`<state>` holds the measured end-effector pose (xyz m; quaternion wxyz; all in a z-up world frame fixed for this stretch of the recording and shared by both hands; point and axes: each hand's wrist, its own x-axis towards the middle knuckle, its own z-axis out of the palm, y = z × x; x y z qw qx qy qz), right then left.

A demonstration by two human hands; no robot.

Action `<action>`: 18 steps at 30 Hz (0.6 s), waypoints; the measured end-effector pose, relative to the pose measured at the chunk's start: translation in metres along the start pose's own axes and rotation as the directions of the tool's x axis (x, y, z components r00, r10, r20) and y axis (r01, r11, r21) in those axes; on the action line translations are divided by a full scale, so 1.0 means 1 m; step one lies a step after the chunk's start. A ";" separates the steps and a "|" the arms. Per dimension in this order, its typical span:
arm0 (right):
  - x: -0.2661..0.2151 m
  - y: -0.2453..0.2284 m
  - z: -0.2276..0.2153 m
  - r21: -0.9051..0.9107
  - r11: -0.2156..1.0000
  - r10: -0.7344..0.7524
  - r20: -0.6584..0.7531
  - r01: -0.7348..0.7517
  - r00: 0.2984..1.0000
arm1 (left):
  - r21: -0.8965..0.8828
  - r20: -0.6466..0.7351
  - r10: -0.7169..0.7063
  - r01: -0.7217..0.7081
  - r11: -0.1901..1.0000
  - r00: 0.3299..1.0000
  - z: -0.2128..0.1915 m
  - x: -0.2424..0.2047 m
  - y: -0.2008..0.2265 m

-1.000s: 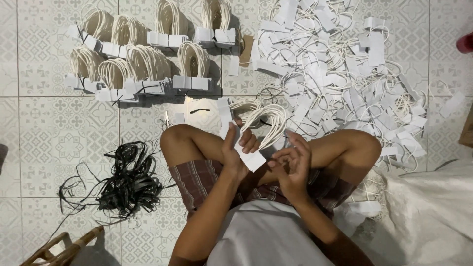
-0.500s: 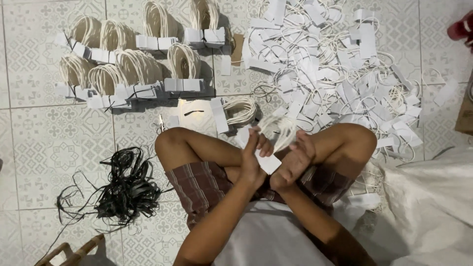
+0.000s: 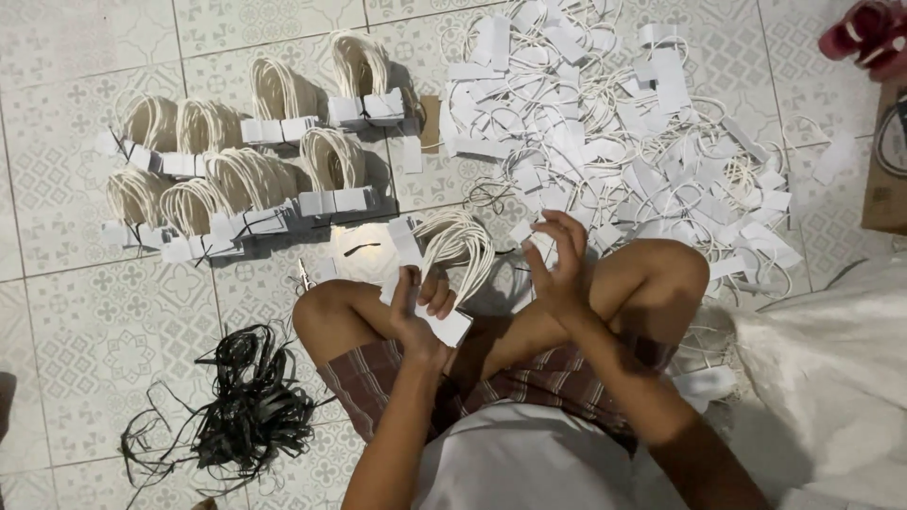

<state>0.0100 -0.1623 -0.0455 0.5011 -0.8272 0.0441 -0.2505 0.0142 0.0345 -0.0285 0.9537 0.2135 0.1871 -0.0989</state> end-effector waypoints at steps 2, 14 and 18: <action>0.015 0.034 -0.001 -0.044 0.996 0.082 0.071 -0.079 0.994 | 0.018 -0.004 -0.003 0.003 1.000 1.000 -0.004 0.002 -0.002; 0.113 0.136 0.045 -0.542 0.830 0.426 0.468 -0.129 0.774 | -0.047 -0.029 -0.104 0.103 0.994 0.994 -0.020 0.010 0.005; 0.106 0.241 0.088 -0.498 0.830 -0.035 0.404 0.252 0.914 | -0.273 0.107 -0.165 0.188 0.943 0.981 -0.035 0.015 0.008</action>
